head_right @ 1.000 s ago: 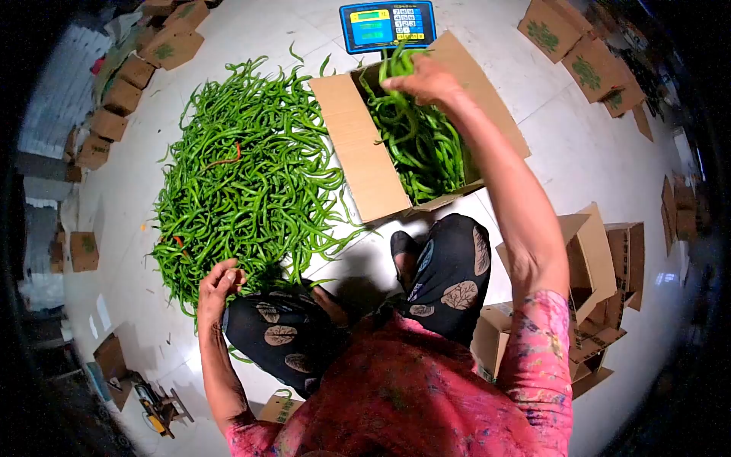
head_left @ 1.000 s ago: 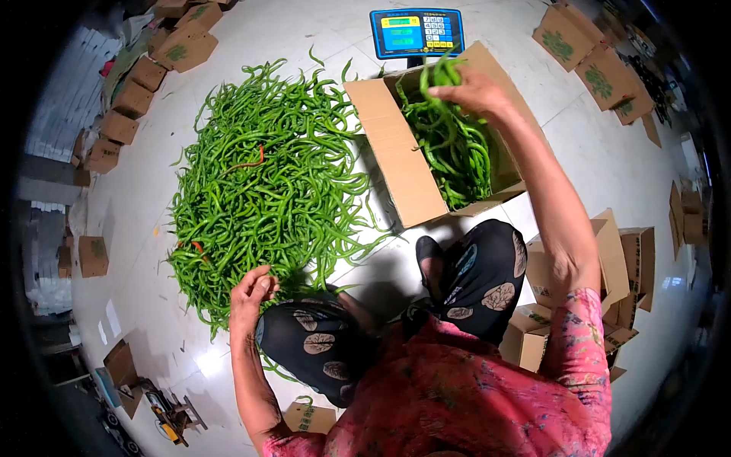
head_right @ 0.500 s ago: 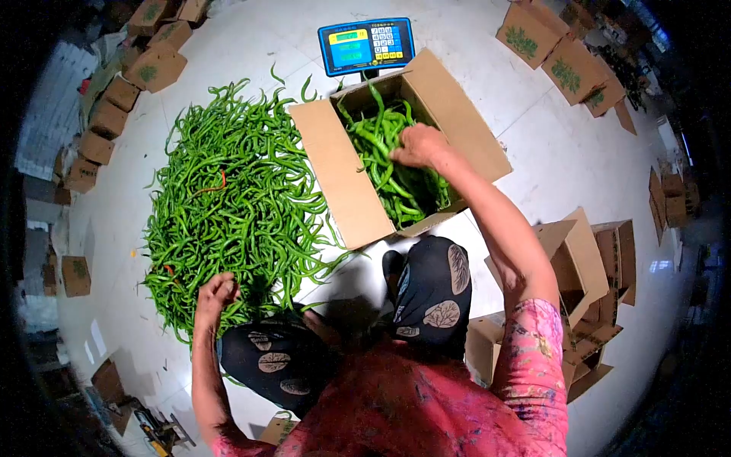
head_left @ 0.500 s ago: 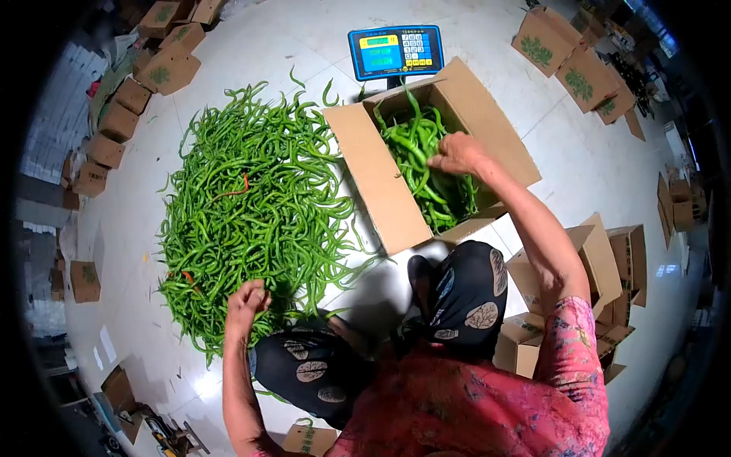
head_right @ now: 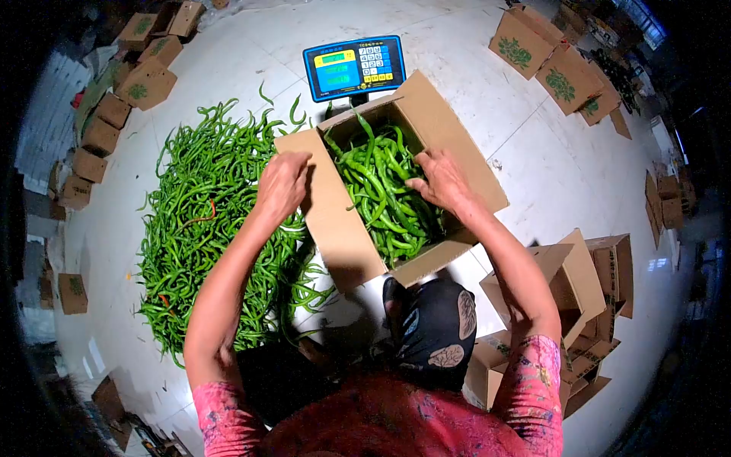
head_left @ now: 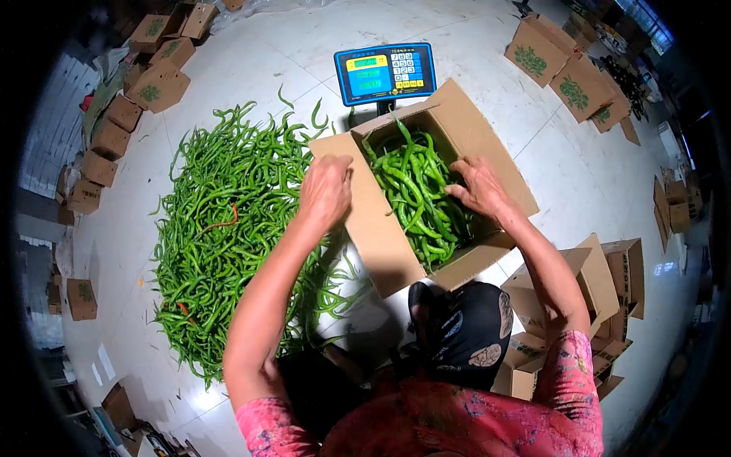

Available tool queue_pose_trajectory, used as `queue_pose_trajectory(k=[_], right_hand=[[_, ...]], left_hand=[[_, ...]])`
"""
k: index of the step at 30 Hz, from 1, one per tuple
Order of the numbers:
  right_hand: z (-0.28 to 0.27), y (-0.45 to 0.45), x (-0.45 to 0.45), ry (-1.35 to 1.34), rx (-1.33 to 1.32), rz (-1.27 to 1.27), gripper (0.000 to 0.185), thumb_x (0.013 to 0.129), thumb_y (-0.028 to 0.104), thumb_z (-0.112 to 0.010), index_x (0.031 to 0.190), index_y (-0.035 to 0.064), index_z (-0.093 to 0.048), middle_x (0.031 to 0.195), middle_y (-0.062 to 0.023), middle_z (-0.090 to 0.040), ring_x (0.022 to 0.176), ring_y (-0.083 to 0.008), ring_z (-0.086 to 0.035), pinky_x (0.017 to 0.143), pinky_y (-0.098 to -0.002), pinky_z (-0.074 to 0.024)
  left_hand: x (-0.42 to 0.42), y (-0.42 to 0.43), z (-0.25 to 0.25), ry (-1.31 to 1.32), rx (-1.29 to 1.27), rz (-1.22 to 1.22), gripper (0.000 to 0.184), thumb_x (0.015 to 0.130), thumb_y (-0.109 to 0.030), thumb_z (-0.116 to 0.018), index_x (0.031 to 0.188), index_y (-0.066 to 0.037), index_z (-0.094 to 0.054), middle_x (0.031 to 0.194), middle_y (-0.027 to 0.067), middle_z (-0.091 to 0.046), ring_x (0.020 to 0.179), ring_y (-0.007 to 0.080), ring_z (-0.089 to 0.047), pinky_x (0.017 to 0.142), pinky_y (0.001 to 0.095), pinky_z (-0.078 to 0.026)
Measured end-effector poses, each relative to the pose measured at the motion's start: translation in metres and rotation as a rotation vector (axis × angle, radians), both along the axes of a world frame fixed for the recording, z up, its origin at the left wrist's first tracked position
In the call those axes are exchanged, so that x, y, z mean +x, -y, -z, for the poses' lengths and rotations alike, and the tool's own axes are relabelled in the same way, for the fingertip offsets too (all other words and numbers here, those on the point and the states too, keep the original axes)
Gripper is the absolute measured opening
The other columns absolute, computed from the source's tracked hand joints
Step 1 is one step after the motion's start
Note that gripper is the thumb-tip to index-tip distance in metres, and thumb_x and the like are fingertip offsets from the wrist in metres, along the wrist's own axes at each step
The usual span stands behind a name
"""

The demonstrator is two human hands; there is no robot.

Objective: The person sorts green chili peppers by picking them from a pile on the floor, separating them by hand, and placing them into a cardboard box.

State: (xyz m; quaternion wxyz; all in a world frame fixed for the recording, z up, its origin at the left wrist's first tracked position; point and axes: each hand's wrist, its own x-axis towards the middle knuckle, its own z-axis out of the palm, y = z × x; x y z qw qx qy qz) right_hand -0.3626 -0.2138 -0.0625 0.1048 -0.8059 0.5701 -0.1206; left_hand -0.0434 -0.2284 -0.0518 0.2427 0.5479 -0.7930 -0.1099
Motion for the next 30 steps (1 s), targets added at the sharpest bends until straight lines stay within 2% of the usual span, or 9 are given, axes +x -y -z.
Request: queue_pose_trajectory(k=[4,9,11,16,21,24,25,27,30], right_hand=[[0.001,-0.007,-0.004,0.027,0.336,-0.115,0.049,0.083,0.03,-0.071,0.119,0.0003,-0.055,0.116,-0.0214,-0.057,0.11,-0.0403,-0.054,0.094,-0.0449,-0.0441],[-0.002,-0.021,0.005,0.046,0.421,-0.202,0.075,0.076,0.028,-0.077,0.138,0.0073,-0.04,0.128,-0.0228,-0.048,0.114,-0.0433,-0.051,0.101,-0.0439,-0.041],[0.001,-0.02,0.013,0.006,0.39,-0.165,0.081,0.075,0.025,-0.077,0.142,0.0106,-0.034,0.124,-0.0232,-0.048,0.11,-0.0443,-0.053,0.097,-0.0457,-0.0438],[-0.003,0.014,0.033,-0.131,0.36,-0.056,0.08,0.067,0.002,-0.069,0.139,0.0129,-0.034,0.119,-0.0222,-0.047,0.097,-0.0432,-0.057,0.082,-0.0489,-0.0502],[0.011,0.055,-0.004,0.033,0.061,-0.034,0.059,0.075,0.006,-0.067,0.13,0.0043,-0.045,0.119,-0.022,-0.052,0.104,-0.042,-0.056,0.088,-0.0491,-0.0482],[-0.005,0.032,-0.006,0.065,-0.092,0.011,0.058,0.076,0.014,-0.072,0.127,0.0005,-0.048,0.131,-0.0229,-0.048,0.117,-0.0388,-0.049,0.101,-0.0466,-0.0402],[-0.009,0.029,-0.01,-0.027,-0.203,0.063,0.06,0.075,0.015,-0.073,0.128,0.0004,-0.047,0.133,-0.0228,-0.047,0.118,-0.0379,-0.049,0.101,-0.0459,-0.0395],[-0.012,0.032,-0.032,-0.154,-0.379,0.218,0.067,0.074,0.019,-0.074,0.131,0.0003,-0.044,0.133,-0.023,-0.046,0.121,-0.0364,-0.046,0.102,-0.045,-0.0382],[0.013,0.052,-0.089,0.137,0.177,0.47,0.062,0.077,0.027,-0.076,0.125,-0.0022,-0.05,0.101,-0.0169,-0.067,0.091,-0.0291,-0.064,0.083,-0.0402,-0.0506]], left_hand=[[-0.028,0.064,0.027,0.226,0.129,0.053,0.041,0.083,-0.006,-0.058,0.124,-0.004,-0.056,0.118,0.0238,-0.059,0.114,0.0404,-0.053,0.098,0.0433,-0.043],[-0.06,0.103,0.043,-0.377,0.057,0.067,0.075,0.078,-0.003,-0.057,0.147,-0.01,-0.029,0.144,0.022,-0.038,0.134,0.0382,-0.035,0.112,0.0414,-0.03],[-0.067,0.104,0.073,-0.169,0.171,0.184,0.081,0.077,-0.008,-0.063,0.148,-0.008,-0.024,0.141,0.0253,-0.04,0.132,0.0389,-0.038,0.112,0.0417,-0.03],[-0.093,0.067,0.062,-0.534,0.168,-0.063,0.074,0.08,-0.01,-0.067,0.144,-0.003,-0.031,0.142,0.0267,-0.04,0.132,0.0347,-0.041,0.106,0.0386,-0.037],[-0.049,0.028,0.054,-0.196,-0.276,-0.181,0.061,0.079,-0.013,-0.066,0.134,0.0,-0.044,0.136,0.0253,-0.045,0.127,0.0393,-0.042,0.107,0.0435,-0.033],[-0.029,-0.019,0.057,-0.188,-0.115,-0.415,0.074,0.076,-0.012,-0.07,0.138,0.004,-0.033,0.142,0.0255,-0.034,0.134,0.0388,-0.028,0.112,0.0449,-0.022],[-0.027,-0.03,0.064,-0.268,-0.066,-0.561,0.078,0.077,-0.015,-0.074,0.14,0.004,-0.032,0.138,0.0227,-0.042,0.128,0.035,-0.04,0.109,0.0428,-0.028],[-0.021,-0.053,0.067,-1.223,0.668,-0.564,0.071,0.077,-0.015,-0.077,0.135,0.003,-0.04,0.127,0.0163,-0.055,0.115,0.0281,-0.053,0.105,0.0383,-0.036],[-0.056,-0.077,0.07,-1.386,0.704,-0.488,0.041,0.081,-0.016,-0.072,0.115,0.001,-0.058,0.106,0.0083,-0.066,0.101,0.018,-0.06,0.089,0.0312,-0.047]])
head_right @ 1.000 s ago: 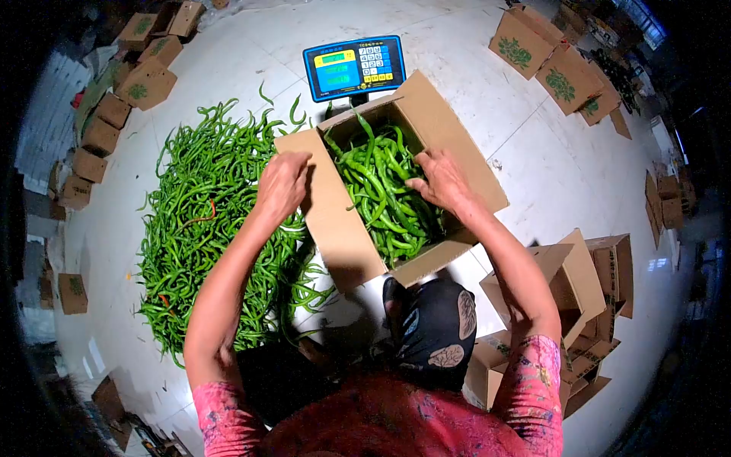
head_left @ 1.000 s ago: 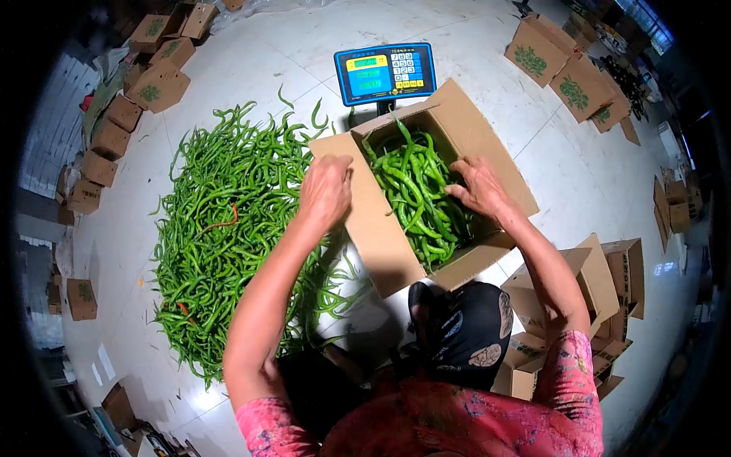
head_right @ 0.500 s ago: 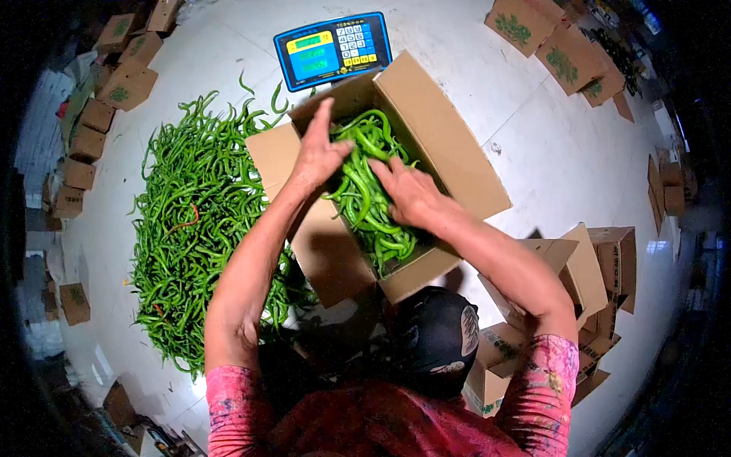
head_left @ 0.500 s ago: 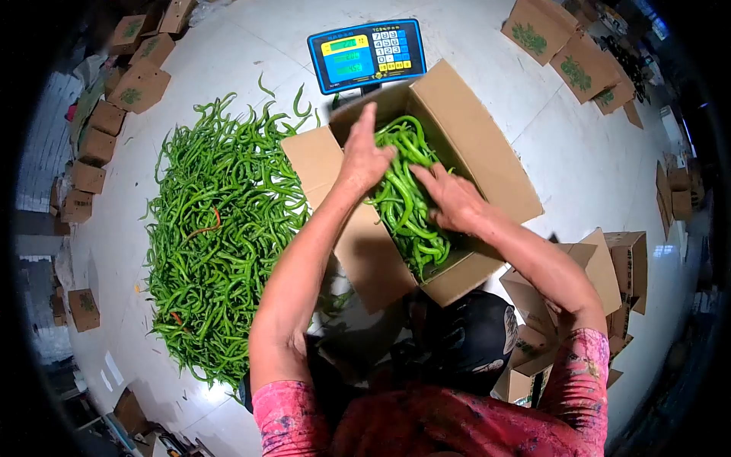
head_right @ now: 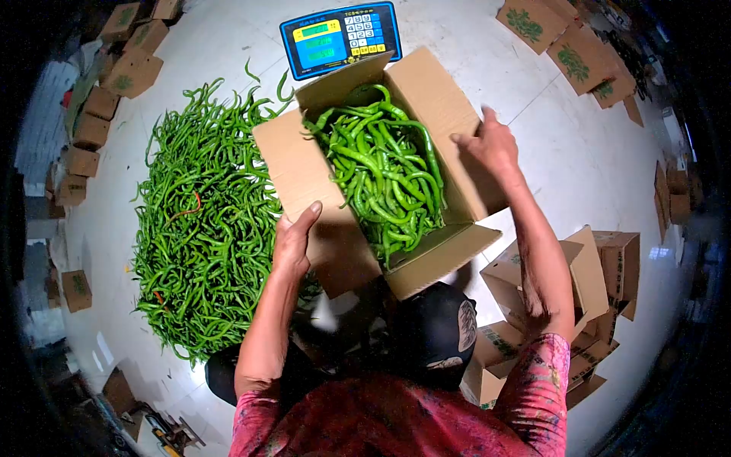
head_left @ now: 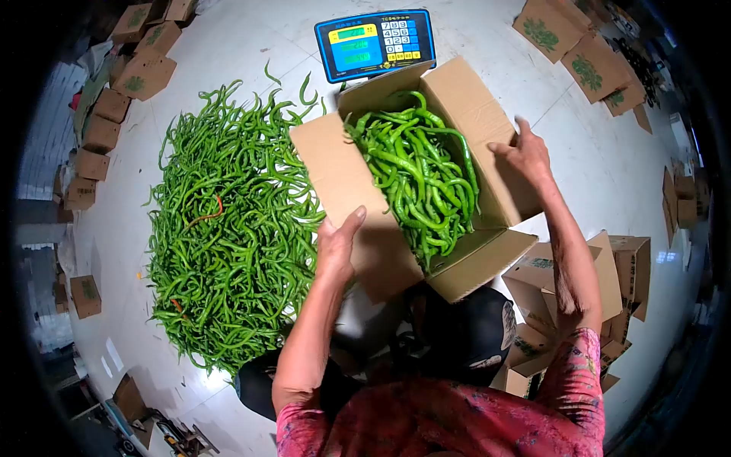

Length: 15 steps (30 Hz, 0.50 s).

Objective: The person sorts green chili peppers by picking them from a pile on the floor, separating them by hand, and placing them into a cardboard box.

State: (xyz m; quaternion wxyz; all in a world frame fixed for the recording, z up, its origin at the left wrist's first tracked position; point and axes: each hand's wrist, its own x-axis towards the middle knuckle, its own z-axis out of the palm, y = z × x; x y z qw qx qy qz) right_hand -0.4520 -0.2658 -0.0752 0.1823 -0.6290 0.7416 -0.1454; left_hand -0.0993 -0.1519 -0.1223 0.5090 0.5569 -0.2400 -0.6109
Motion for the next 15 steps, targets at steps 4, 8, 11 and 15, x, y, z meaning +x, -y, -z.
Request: queue_pose_trajectory(k=[4,8,11,15], right_hand=[[0.011,-0.013,-0.028,0.9,0.213,0.184,0.035,0.08,0.016,-0.075,0.109,-0.0006,-0.064,0.097,-0.0102,-0.07,0.078,-0.0176,-0.067,0.072,-0.0325,-0.0558],[0.0,-0.041,-0.004,1.032,0.313,0.146,0.04,0.08,0.016,-0.075,0.115,-0.0007,-0.063,0.099,-0.0106,-0.07,0.08,-0.0163,-0.067,0.073,-0.0316,-0.0557],[-0.029,-0.063,0.032,0.85,0.247,0.008,0.039,0.081,0.022,-0.072,0.112,0.0001,-0.065,0.095,-0.0078,-0.07,0.077,-0.0149,-0.066,0.07,-0.0301,-0.0541],[-0.021,-0.046,-0.006,0.933,0.317,0.19,0.032,0.083,0.021,-0.068,0.109,0.001,-0.066,0.089,-0.0085,-0.07,0.073,-0.015,-0.066,0.068,-0.0288,-0.0542]], left_hand=[[-0.006,0.006,-0.043,0.344,-0.065,0.333,0.039,0.081,-0.012,-0.071,0.116,0.002,-0.059,0.107,0.0118,-0.067,0.09,0.0204,-0.065,0.084,0.0329,-0.051],[0.052,0.024,0.006,-0.017,0.067,0.104,0.04,0.078,-0.006,-0.073,0.114,0.002,-0.058,0.103,0.0152,-0.067,0.093,0.0255,-0.067,0.085,0.0386,-0.056],[0.063,0.021,-0.014,-0.061,0.041,0.113,0.04,0.079,-0.006,-0.072,0.115,0.003,-0.057,0.103,0.0163,-0.067,0.09,0.0256,-0.068,0.082,0.0414,-0.058],[0.025,0.009,-0.017,0.284,-0.014,0.151,0.046,0.079,-0.008,-0.071,0.12,0.005,-0.054,0.106,0.0177,-0.066,0.095,0.0251,-0.065,0.093,0.0381,-0.051]])
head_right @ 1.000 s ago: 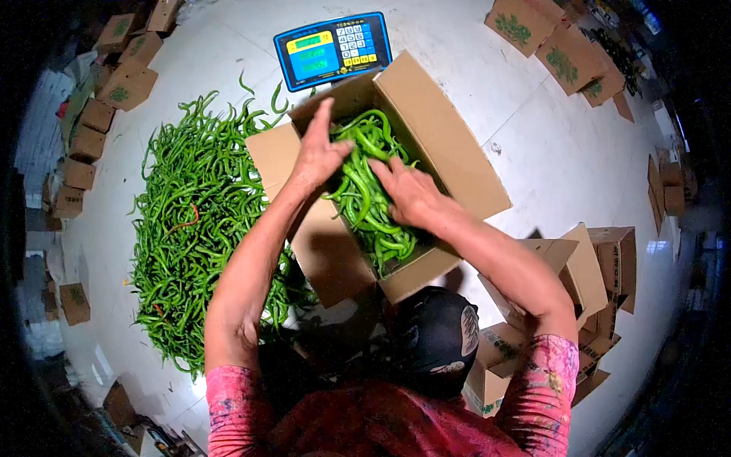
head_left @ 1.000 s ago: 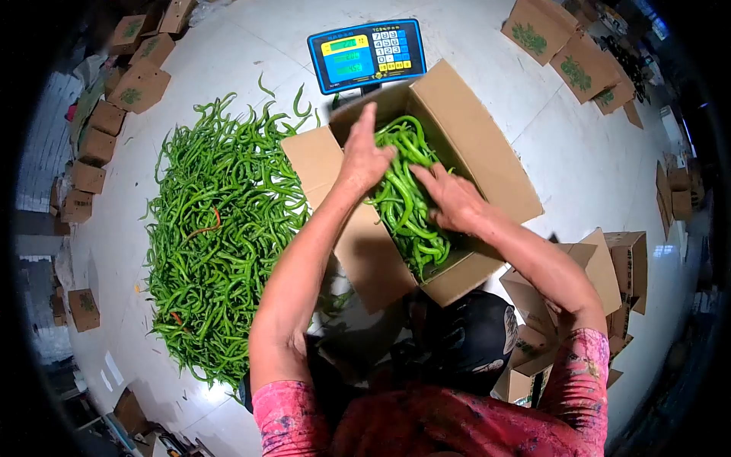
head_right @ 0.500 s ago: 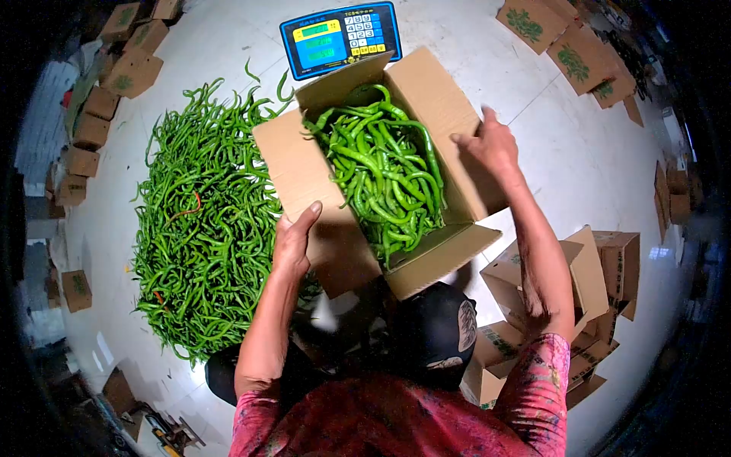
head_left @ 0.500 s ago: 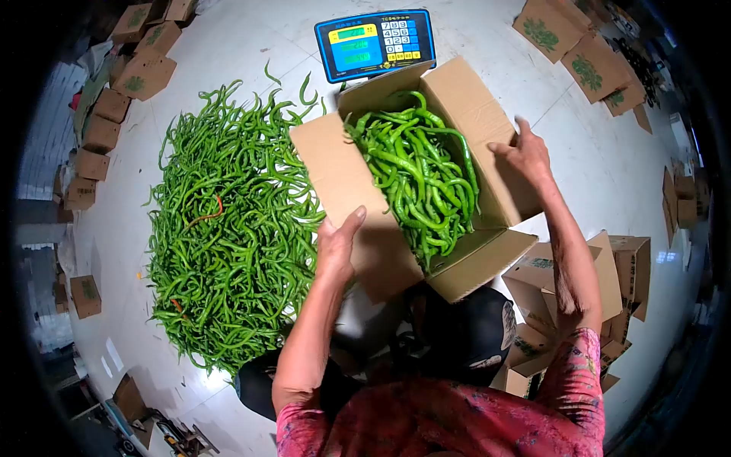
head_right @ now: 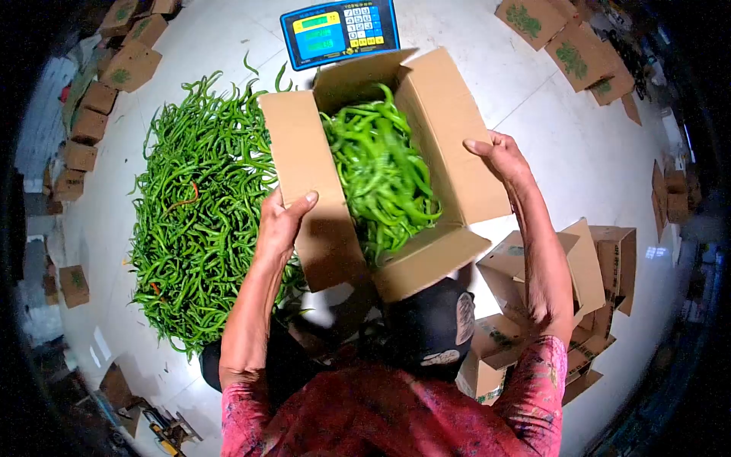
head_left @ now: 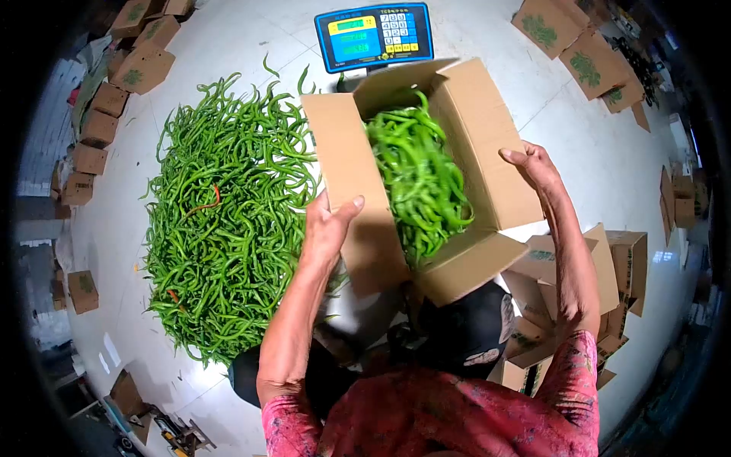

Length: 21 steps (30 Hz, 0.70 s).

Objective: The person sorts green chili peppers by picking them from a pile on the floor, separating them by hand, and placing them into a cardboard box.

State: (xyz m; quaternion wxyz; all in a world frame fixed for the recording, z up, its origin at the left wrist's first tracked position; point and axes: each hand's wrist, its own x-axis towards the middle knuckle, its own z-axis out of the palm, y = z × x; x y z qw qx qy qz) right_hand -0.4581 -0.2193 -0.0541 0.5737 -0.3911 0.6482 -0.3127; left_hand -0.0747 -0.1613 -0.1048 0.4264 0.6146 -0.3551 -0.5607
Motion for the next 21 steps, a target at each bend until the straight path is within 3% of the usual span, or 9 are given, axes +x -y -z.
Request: queue_pose_trajectory(k=[4,6,8,10,11,12,14,19,21], right_hand=[[-0.023,-0.019,0.034,-0.353,-0.158,-0.193,0.036,0.085,0.021,-0.066,0.114,0.0007,-0.064,0.095,-0.0088,-0.07,0.078,-0.0152,-0.066,0.074,-0.0292,-0.0531],[-0.019,-0.023,0.037,-0.241,-0.166,-0.172,0.035,0.086,0.021,-0.065,0.115,0.0013,-0.064,0.095,-0.007,-0.069,0.08,-0.0138,-0.064,0.075,-0.0295,-0.0515],[0.004,-0.013,0.026,-0.103,-0.102,-0.064,0.035,0.086,0.02,-0.065,0.116,0.0018,-0.063,0.093,-0.0042,-0.068,0.079,-0.0119,-0.062,0.073,-0.0295,-0.0505],[-0.001,-0.008,0.024,-0.185,-0.15,-0.079,0.031,0.086,0.021,-0.063,0.11,0.0011,-0.066,0.089,-0.0042,-0.067,0.076,-0.0115,-0.059,0.071,-0.0285,-0.0496],[-0.002,-0.009,0.02,-0.244,-0.179,-0.121,0.03,0.086,0.021,-0.063,0.109,0.001,-0.066,0.088,-0.0038,-0.067,0.076,-0.0114,-0.059,0.071,-0.0285,-0.0494],[-0.005,-0.014,0.018,-0.3,-0.205,-0.154,0.03,0.086,0.02,-0.064,0.109,0.0009,-0.066,0.087,-0.0035,-0.066,0.075,-0.0113,-0.058,0.07,-0.0285,-0.0492],[0.009,-0.008,0.016,-0.259,-0.168,-0.13,0.031,0.085,0.02,-0.065,0.109,0.0001,-0.065,0.088,-0.0049,-0.067,0.076,-0.0126,-0.059,0.071,-0.0301,-0.0498],[0.002,-0.01,0.018,-0.189,-0.118,-0.088,0.038,0.084,0.021,-0.066,0.117,0.0005,-0.06,0.096,-0.0106,-0.068,0.081,-0.0189,-0.063,0.078,-0.0359,-0.051],[0.002,-0.014,0.025,-0.677,-0.418,-0.079,0.045,0.083,0.02,-0.067,0.122,0.0015,-0.056,0.1,-0.0142,-0.065,0.086,-0.0244,-0.062,0.081,-0.0393,-0.0501]], left_hand=[[0.019,0.004,-0.004,-0.213,0.114,-0.046,0.043,0.08,-0.002,-0.067,0.12,0.006,-0.053,0.106,0.0202,-0.066,0.091,0.0276,-0.068,0.085,0.0377,-0.057],[0.035,0.001,-0.004,-0.355,0.045,-0.037,0.042,0.081,-0.001,-0.065,0.12,0.007,-0.052,0.106,0.0208,-0.066,0.093,0.0294,-0.068,0.086,0.0401,-0.057],[0.019,0.0,-0.013,-0.054,0.114,-0.054,0.043,0.081,-0.003,-0.066,0.122,0.003,-0.055,0.108,0.015,-0.067,0.092,0.0268,-0.067,0.083,0.0348,-0.055],[-0.012,-0.006,-0.023,0.095,-0.235,0.062,0.045,0.08,-0.012,-0.07,0.119,0.004,-0.054,0.106,0.0198,-0.066,0.086,0.0255,-0.067,0.078,0.0365,-0.058],[-0.001,0.0,-0.008,0.186,-0.197,0.108,0.045,0.081,-0.011,-0.068,0.122,0.003,-0.053,0.107,0.0204,-0.065,0.089,0.0257,-0.066,0.083,0.0371,-0.057],[0.005,0.005,-0.027,0.084,0.083,0.045,0.045,0.082,-0.008,-0.066,0.123,0.004,-0.052,0.109,0.021,-0.064,0.093,0.0262,-0.066,0.087,0.0375,-0.055],[0.016,0.005,-0.002,-0.189,-0.02,-0.019,0.044,0.083,-0.007,-0.064,0.123,0.006,-0.05,0.11,0.0212,-0.064,0.095,0.0272,-0.065,0.087,0.0379,-0.056],[0.014,0.006,-0.005,-0.1,-0.056,0.082,0.05,0.082,-0.016,-0.07,0.123,0.007,-0.051,0.111,0.0161,-0.064,0.095,0.023,-0.062,0.087,0.0359,-0.049],[0.016,0.002,-0.003,-0.086,-0.053,0.098,0.051,0.084,-0.02,-0.069,0.124,0.006,-0.051,0.111,0.0155,-0.064,0.095,0.0229,-0.062,0.088,0.0358,-0.049]])
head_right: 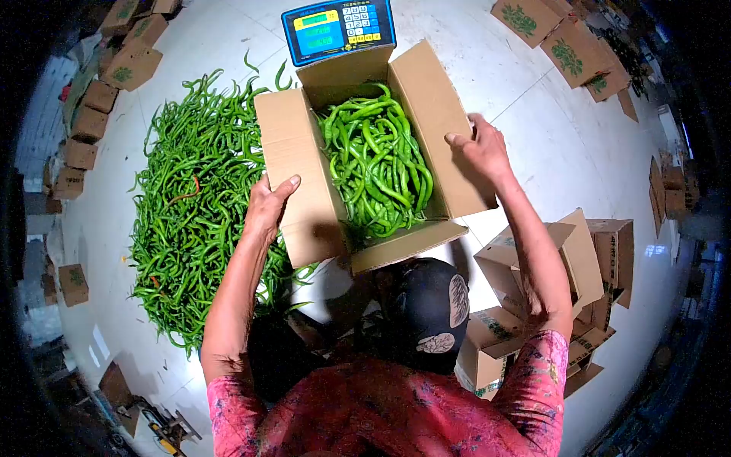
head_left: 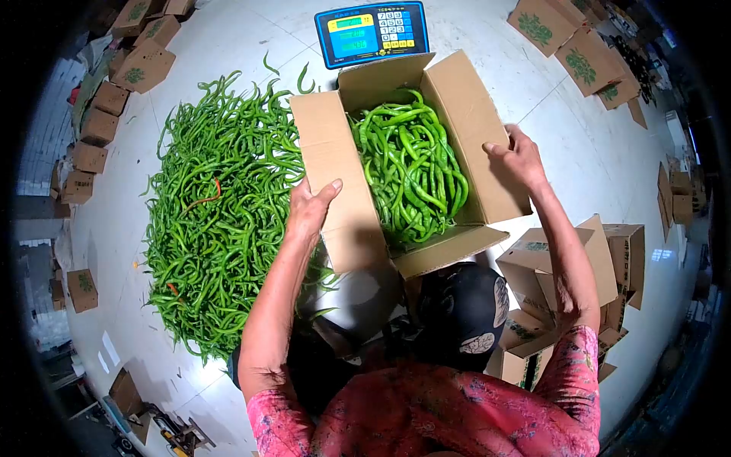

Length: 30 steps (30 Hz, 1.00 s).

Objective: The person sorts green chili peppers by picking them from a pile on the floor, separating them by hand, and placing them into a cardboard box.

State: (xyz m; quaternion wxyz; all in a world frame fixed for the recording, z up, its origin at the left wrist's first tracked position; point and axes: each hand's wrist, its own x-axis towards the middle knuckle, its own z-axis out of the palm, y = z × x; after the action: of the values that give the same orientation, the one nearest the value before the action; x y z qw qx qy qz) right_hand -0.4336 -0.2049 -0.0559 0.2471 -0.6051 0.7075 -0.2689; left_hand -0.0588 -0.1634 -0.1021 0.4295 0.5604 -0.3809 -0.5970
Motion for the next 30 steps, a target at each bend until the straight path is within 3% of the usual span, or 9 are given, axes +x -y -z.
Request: queue_pose_trajectory(k=[2,5,11,16,23,24,28,29,30], right_hand=[[0.005,-0.002,0.007,-0.444,-0.498,-0.092,0.051,0.081,0.018,-0.067,0.127,0.0035,-0.05,0.105,-0.0196,-0.058,0.097,-0.0338,-0.057,0.087,-0.0439,-0.0473],[-0.01,-0.005,0.038,-0.41,-0.625,-0.286,0.04,0.082,0.015,-0.065,0.119,0.0033,-0.054,0.102,-0.019,-0.058,0.098,-0.0351,-0.056,0.087,-0.0436,-0.0467],[0.041,-0.006,0.072,-0.301,-0.114,-0.569,0.039,0.079,0.014,-0.069,0.114,0.0033,-0.055,0.11,-0.0238,-0.054,0.101,-0.0411,-0.055,0.091,-0.0464,-0.0464],[0.019,0.008,0.076,-0.397,0.428,-0.696,0.04,0.079,0.014,-0.068,0.117,0.0125,-0.055,0.134,-0.0249,-0.043,0.113,-0.0422,-0.053,0.098,-0.0438,-0.0452],[0.048,-0.012,0.052,-0.571,0.13,-0.781,0.052,0.078,0.011,-0.069,0.128,0.0124,-0.053,0.143,-0.0242,-0.038,0.107,-0.0404,-0.059,0.096,-0.0433,-0.0484],[0.042,-0.009,0.053,-0.374,0.321,-0.596,0.052,0.078,0.008,-0.069,0.127,0.0117,-0.054,0.142,-0.0234,-0.039,0.107,-0.0402,-0.059,0.095,-0.0429,-0.0489],[-0.006,-0.027,0.078,-0.461,0.021,-0.697,0.042,0.084,0.0,-0.063,0.124,0.007,-0.054,0.135,-0.0208,-0.05,0.109,-0.0413,-0.058,0.088,-0.0438,-0.0495],[-0.027,-0.034,0.09,-0.402,-0.017,-0.691,0.041,0.085,0.001,-0.062,0.124,0.0063,-0.054,0.135,-0.0197,-0.05,0.111,-0.0418,-0.057,0.089,-0.0442,-0.0488],[-0.043,-0.043,0.105,-0.355,0.011,-0.683,0.04,0.085,0.001,-0.062,0.123,0.0061,-0.054,0.135,-0.0192,-0.05,0.113,-0.0421,-0.056,0.092,-0.0447,-0.0477]], left_hand=[[0.005,-0.008,0.006,0.0,0.03,0.008,0.051,0.085,-0.023,-0.069,0.124,0.005,-0.052,0.111,0.0151,-0.064,0.096,0.0228,-0.062,0.088,0.0355,-0.049],[0.015,-0.025,0.02,0.008,0.117,0.044,0.053,0.087,-0.029,-0.067,0.125,0.003,-0.052,0.112,0.0144,-0.064,0.095,0.0222,-0.062,0.087,0.0345,-0.05],[0.05,-0.045,-0.001,0.262,0.305,0.34,0.043,0.091,-0.036,-0.063,0.118,-0.003,-0.057,0.098,0.008,-0.064,0.082,0.0124,-0.061,0.068,0.0245,-0.05],[0.117,-0.073,-0.02,0.272,0.327,0.245,0.034,0.093,-0.026,-0.06,0.119,-0.004,-0.055,0.09,0.0066,-0.064,0.076,0.0128,-0.062,0.066,0.0246,-0.05],[0.243,-0.167,0.035,0.413,0.453,-0.093,0.032,0.091,-0.017,-0.059,0.119,-0.004,-0.054,0.09,0.005,-0.064,0.072,0.012,-0.063,0.061,0.0259,-0.05],[0.259,-0.192,0.05,0.376,0.472,-0.113,0.03,0.092,-0.02,-0.06,0.117,-0.006,-0.055,0.09,0.0019,-0.063,0.077,0.0147,-0.063,0.068,0.0278,-0.052],[0.268,-0.289,0.093,0.264,0.532,-0.256,0.026,0.089,-0.013,-0.063,0.112,-0.002,-0.057,0.088,0.0056,-0.064,0.072,0.0152,-0.063,0.063,0.0288,-0.053],[0.278,-0.333,0.13,-0.011,0.245,-0.255,0.023,0.085,-0.007,-0.061,0.107,0.001,-0.058,0.084,0.0074,-0.064,0.069,0.0155,-0.062,0.063,0.0301,-0.053],[0.258,-0.343,0.114,-0.326,0.271,-0.398,0.021,0.082,-0.002,-0.058,0.102,0.003,-0.059,0.082,0.0085,-0.065,0.067,0.0166,-0.06,0.064,0.0303,-0.052]])
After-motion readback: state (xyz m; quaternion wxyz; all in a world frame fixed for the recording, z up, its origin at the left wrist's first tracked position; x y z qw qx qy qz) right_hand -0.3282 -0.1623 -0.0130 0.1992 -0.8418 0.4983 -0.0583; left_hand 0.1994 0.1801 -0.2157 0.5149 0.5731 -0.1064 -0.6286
